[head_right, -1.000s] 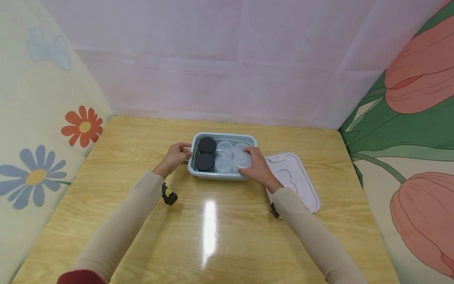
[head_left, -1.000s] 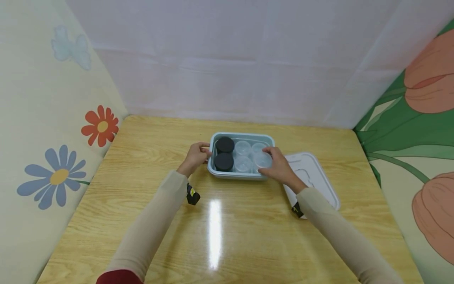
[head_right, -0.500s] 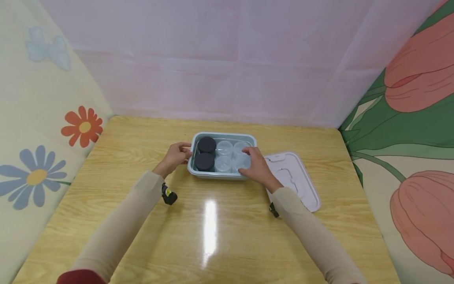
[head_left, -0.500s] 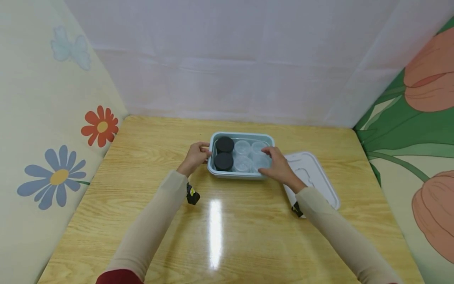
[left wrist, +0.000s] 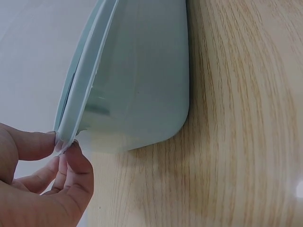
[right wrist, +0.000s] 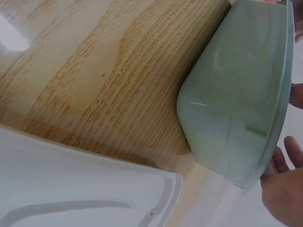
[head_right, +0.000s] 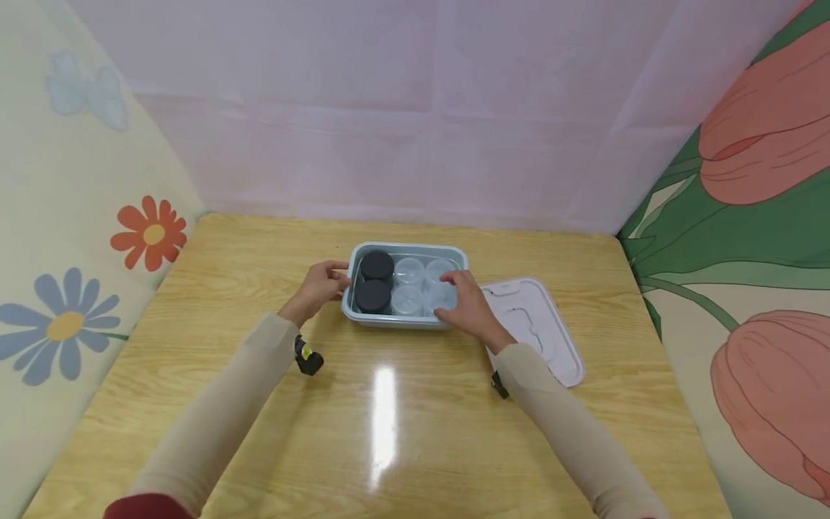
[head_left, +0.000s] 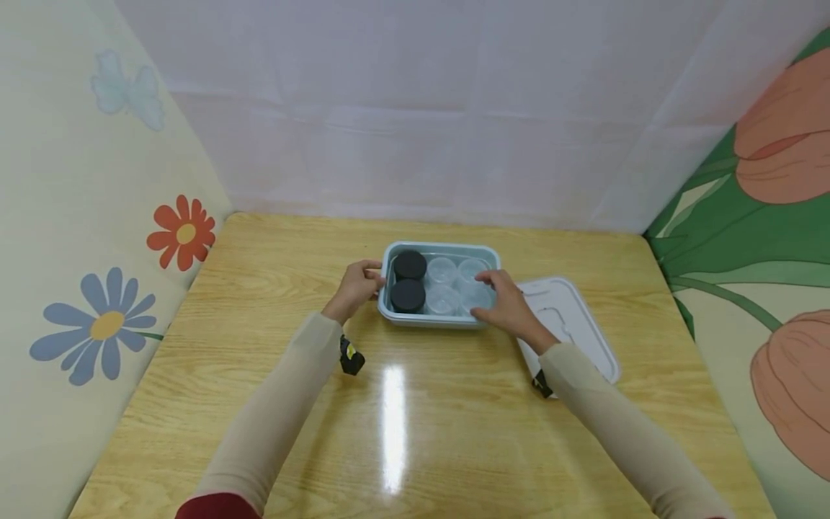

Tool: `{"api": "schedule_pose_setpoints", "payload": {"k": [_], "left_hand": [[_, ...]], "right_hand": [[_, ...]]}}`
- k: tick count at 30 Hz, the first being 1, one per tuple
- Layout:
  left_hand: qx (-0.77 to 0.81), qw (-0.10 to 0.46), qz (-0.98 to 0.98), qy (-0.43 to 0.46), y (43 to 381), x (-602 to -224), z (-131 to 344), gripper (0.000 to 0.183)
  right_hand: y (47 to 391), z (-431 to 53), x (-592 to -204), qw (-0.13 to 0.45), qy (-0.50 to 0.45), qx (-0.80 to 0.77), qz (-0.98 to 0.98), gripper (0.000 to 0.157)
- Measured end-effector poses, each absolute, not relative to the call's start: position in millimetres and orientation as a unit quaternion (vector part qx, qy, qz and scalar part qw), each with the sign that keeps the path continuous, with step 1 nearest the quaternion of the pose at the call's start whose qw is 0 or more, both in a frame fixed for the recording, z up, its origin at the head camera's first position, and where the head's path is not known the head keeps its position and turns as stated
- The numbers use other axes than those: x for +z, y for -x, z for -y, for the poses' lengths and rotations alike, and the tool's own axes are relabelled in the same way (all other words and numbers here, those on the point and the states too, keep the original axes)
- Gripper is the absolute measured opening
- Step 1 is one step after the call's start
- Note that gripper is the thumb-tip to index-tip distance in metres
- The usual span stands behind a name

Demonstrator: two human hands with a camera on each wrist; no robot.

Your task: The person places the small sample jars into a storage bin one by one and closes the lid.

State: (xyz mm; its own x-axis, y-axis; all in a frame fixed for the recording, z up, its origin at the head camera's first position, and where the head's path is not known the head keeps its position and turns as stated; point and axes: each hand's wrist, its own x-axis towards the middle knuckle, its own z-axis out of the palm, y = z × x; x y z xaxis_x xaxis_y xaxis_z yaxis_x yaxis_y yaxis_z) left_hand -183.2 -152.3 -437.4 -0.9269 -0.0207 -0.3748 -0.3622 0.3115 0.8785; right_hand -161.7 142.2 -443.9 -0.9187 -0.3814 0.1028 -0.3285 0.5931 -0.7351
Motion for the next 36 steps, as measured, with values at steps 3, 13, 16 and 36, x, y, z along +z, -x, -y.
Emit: {"api": "schedule_pose_setpoints", "payload": {"k": [3, 13, 16, 36], "left_hand": [[0.571, 0.153, -0.797, 0.122, 183.7, -437.4, 152.0, 0.044], [0.591, 0.128, -0.787, 0.126, 183.4, -443.3, 148.6, 0.046], [0.603, 0.119, -0.778, 0.131, 181.1, -446.2, 147.7, 0.045], [0.581, 0.092, -0.798, 0.133, 152.4, -443.6, 167.2, 0.034]], "right_hand": [[160.7, -143.5, -445.3, 0.023, 0.206, -0.401, -0.892, 0.055], [163.1, -145.5, -445.0, 0.03, 0.193, -0.398, -0.896, 0.055], [162.8, -146.6, -444.7, 0.029, 0.186, -0.398, -0.898, 0.052], [146.9, -179.1, -444.0, -0.011, 0.147, -0.45, -0.881, 0.043]]}}
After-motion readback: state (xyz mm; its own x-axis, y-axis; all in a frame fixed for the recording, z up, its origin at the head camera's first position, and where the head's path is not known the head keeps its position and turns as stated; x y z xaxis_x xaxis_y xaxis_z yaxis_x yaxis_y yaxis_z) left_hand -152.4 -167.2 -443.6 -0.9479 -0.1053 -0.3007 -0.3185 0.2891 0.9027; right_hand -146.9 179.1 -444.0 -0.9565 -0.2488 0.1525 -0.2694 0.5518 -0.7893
